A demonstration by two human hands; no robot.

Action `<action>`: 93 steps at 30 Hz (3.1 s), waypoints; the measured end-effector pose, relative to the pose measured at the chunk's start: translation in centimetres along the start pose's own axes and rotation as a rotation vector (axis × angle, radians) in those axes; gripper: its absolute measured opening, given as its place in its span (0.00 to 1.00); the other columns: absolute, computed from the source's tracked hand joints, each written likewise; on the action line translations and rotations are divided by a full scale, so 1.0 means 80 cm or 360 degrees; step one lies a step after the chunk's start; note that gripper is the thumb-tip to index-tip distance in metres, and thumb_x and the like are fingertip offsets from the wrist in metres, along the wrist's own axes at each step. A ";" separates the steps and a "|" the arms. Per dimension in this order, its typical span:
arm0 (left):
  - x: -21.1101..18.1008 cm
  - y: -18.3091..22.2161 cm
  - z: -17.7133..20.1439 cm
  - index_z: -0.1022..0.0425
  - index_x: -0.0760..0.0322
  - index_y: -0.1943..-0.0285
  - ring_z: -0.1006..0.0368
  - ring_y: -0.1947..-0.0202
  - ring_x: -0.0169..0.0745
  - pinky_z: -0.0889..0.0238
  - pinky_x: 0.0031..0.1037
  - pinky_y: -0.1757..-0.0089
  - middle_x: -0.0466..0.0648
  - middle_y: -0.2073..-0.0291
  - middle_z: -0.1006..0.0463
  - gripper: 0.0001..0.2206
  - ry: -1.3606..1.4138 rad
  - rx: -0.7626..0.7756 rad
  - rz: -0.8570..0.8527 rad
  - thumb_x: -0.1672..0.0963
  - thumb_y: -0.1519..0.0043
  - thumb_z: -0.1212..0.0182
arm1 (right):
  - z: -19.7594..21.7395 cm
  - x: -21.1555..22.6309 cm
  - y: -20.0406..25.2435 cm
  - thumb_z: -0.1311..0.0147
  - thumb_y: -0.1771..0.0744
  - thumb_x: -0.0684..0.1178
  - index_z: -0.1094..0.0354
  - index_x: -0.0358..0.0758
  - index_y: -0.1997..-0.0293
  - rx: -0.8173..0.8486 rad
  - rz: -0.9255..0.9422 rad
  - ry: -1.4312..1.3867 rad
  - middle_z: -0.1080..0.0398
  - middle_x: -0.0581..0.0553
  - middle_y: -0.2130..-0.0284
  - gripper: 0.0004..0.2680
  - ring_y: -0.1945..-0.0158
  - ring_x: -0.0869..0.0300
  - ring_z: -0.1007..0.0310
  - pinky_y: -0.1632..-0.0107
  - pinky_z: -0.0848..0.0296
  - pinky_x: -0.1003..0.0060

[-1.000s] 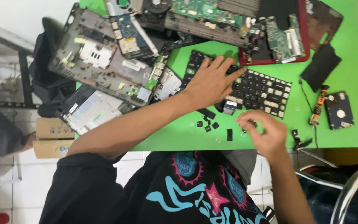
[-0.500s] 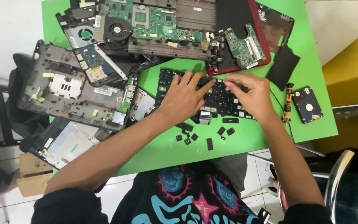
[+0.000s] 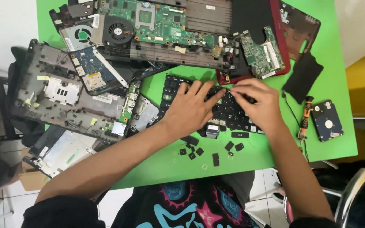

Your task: Installing individual keys and hinges onto a laptop keyboard assembly on a repair bench.

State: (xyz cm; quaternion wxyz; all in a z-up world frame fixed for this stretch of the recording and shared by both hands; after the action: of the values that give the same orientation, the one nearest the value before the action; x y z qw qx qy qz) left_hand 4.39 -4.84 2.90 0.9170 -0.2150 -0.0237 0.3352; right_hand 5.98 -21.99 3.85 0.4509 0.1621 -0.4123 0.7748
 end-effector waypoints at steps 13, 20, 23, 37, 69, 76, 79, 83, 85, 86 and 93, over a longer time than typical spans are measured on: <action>0.005 -0.003 0.010 0.26 0.58 0.36 0.38 0.54 0.51 0.45 0.39 0.59 0.56 0.44 0.35 0.19 0.0062 0.0006 0.0001 0.55 0.37 0.44 | -0.006 -0.009 -0.002 0.34 0.35 0.36 0.21 0.38 0.60 0.0161 -0.0031 0.0065 0.22 0.46 0.60 0.04 0.61 0.52 0.22 0.57 0.24 0.60; 0.006 -0.002 0.010 0.26 0.58 0.35 0.39 0.55 0.51 0.45 0.39 0.59 0.56 0.45 0.36 0.19 0.0077 -0.0022 0.0004 0.55 0.37 0.46 | -0.007 -0.014 -0.001 0.34 0.35 0.34 0.21 0.36 0.60 0.0117 -0.0055 0.0022 0.23 0.43 0.61 0.04 0.69 0.57 0.28 0.64 0.28 0.62; 0.005 -0.002 0.010 0.26 0.58 0.35 0.38 0.55 0.51 0.45 0.39 0.59 0.56 0.45 0.36 0.19 0.0066 -0.0030 0.0008 0.55 0.37 0.46 | -0.007 -0.006 -0.002 0.34 0.35 0.35 0.22 0.34 0.61 0.0124 -0.0021 0.0037 0.24 0.41 0.61 0.03 0.69 0.54 0.28 0.65 0.28 0.61; 0.005 0.001 0.008 0.27 0.57 0.35 0.38 0.54 0.52 0.44 0.40 0.59 0.56 0.46 0.36 0.19 0.0042 -0.0072 0.0016 0.55 0.37 0.46 | -0.014 0.027 0.007 0.36 0.34 0.35 0.24 0.28 0.62 0.0129 0.0367 0.0379 0.26 0.36 0.57 0.02 0.59 0.43 0.23 0.56 0.23 0.53; 0.002 0.003 0.006 0.26 0.59 0.36 0.38 0.56 0.52 0.46 0.40 0.60 0.56 0.47 0.36 0.19 0.0016 -0.0146 -0.0016 0.55 0.37 0.45 | -0.005 0.014 0.004 0.37 0.34 0.31 0.22 0.29 0.60 0.0117 0.0244 0.0147 0.24 0.36 0.58 0.04 0.56 0.42 0.22 0.58 0.24 0.55; 0.003 0.003 0.007 0.26 0.59 0.37 0.38 0.55 0.52 0.45 0.40 0.59 0.56 0.46 0.36 0.19 0.0034 -0.0099 -0.0015 0.55 0.37 0.45 | -0.008 0.012 0.008 0.36 0.34 0.32 0.21 0.30 0.59 0.0114 0.0264 0.0172 0.24 0.37 0.57 0.04 0.56 0.44 0.22 0.55 0.23 0.55; 0.001 0.003 0.006 0.26 0.59 0.36 0.38 0.55 0.53 0.46 0.40 0.59 0.57 0.46 0.36 0.19 0.0026 -0.0079 -0.0022 0.55 0.37 0.45 | -0.010 0.018 0.008 0.36 0.34 0.33 0.22 0.28 0.59 0.0139 0.0274 0.0220 0.24 0.35 0.57 0.03 0.56 0.43 0.23 0.56 0.23 0.55; 0.001 0.003 0.002 0.26 0.59 0.36 0.38 0.54 0.53 0.46 0.41 0.59 0.57 0.45 0.37 0.19 0.0025 -0.0081 -0.0007 0.55 0.36 0.46 | -0.010 0.022 0.002 0.37 0.35 0.33 0.24 0.25 0.61 0.0239 0.0274 0.0223 0.26 0.33 0.58 0.02 0.57 0.41 0.24 0.55 0.24 0.51; 0.000 0.004 0.002 0.27 0.58 0.36 0.38 0.54 0.53 0.46 0.41 0.59 0.57 0.45 0.37 0.19 0.0009 -0.0067 0.0000 0.55 0.36 0.47 | -0.012 0.020 0.000 0.37 0.35 0.33 0.24 0.25 0.62 0.0270 0.0255 0.0209 0.26 0.32 0.58 0.02 0.57 0.40 0.24 0.55 0.24 0.49; 0.000 0.003 0.004 0.27 0.58 0.36 0.38 0.55 0.53 0.46 0.41 0.59 0.56 0.45 0.37 0.19 0.0020 -0.0080 -0.0002 0.55 0.36 0.47 | -0.013 0.016 0.000 0.36 0.35 0.34 0.25 0.26 0.63 0.0278 0.0253 0.0191 0.26 0.34 0.59 0.02 0.58 0.41 0.25 0.55 0.25 0.50; -0.002 0.003 0.002 0.27 0.58 0.36 0.37 0.54 0.54 0.45 0.41 0.59 0.56 0.45 0.36 0.19 0.0003 -0.0114 -0.0040 0.55 0.37 0.48 | -0.009 0.005 0.008 0.36 0.35 0.35 0.24 0.29 0.64 0.0142 0.0219 0.0138 0.26 0.38 0.59 0.02 0.58 0.44 0.25 0.53 0.25 0.52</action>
State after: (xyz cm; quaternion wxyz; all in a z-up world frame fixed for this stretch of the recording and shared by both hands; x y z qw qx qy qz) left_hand 4.09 -4.75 2.99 0.9128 -0.2479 -0.0374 0.3224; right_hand 5.29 -21.32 3.34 0.4063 0.1196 -0.3676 0.8279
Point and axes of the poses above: each hand's wrist, its own y-axis away from the middle knuckle, its own z-axis out of the back of the hand, x = y × z, the point moved 7 cm from there along -y, towards the middle knuckle
